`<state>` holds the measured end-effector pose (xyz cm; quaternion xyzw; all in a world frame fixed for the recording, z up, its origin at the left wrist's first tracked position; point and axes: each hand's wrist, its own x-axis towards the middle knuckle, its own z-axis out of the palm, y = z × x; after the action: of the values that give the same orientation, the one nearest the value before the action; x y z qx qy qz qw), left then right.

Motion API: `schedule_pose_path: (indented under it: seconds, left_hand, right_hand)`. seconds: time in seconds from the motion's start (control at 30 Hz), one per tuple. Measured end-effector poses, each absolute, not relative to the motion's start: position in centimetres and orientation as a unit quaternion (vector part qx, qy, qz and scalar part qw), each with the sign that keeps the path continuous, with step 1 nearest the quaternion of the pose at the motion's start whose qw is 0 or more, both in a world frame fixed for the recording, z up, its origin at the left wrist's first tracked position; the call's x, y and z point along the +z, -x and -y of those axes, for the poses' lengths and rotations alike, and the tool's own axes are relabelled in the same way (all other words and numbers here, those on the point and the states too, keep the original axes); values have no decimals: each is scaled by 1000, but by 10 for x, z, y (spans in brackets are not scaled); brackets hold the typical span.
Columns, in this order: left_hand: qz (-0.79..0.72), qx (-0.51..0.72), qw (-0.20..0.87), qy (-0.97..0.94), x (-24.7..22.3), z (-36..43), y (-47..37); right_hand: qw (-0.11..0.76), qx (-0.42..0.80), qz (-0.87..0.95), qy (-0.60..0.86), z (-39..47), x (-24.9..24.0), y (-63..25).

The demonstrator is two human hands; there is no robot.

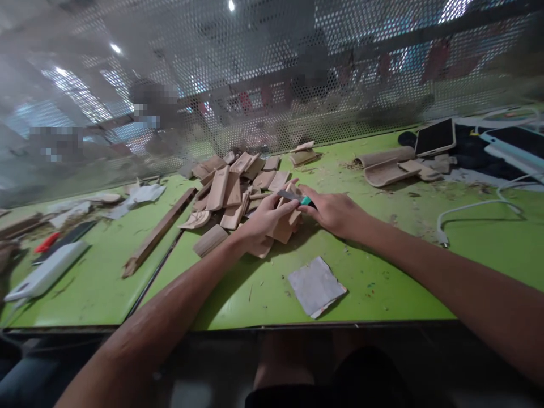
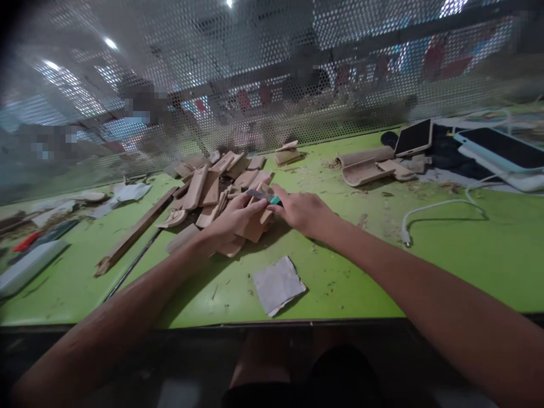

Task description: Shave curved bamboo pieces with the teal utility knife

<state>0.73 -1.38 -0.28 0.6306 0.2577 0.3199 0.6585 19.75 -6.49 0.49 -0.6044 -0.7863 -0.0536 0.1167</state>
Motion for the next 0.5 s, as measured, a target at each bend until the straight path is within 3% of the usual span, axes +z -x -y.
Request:
schedule_pose_path:
  seconds: [0.5]
  left_hand:
    - [-285, 345, 606, -657, -3, 20, -11]
  right_hand:
    - [109, -95, 768, 624, 69, 0, -184]
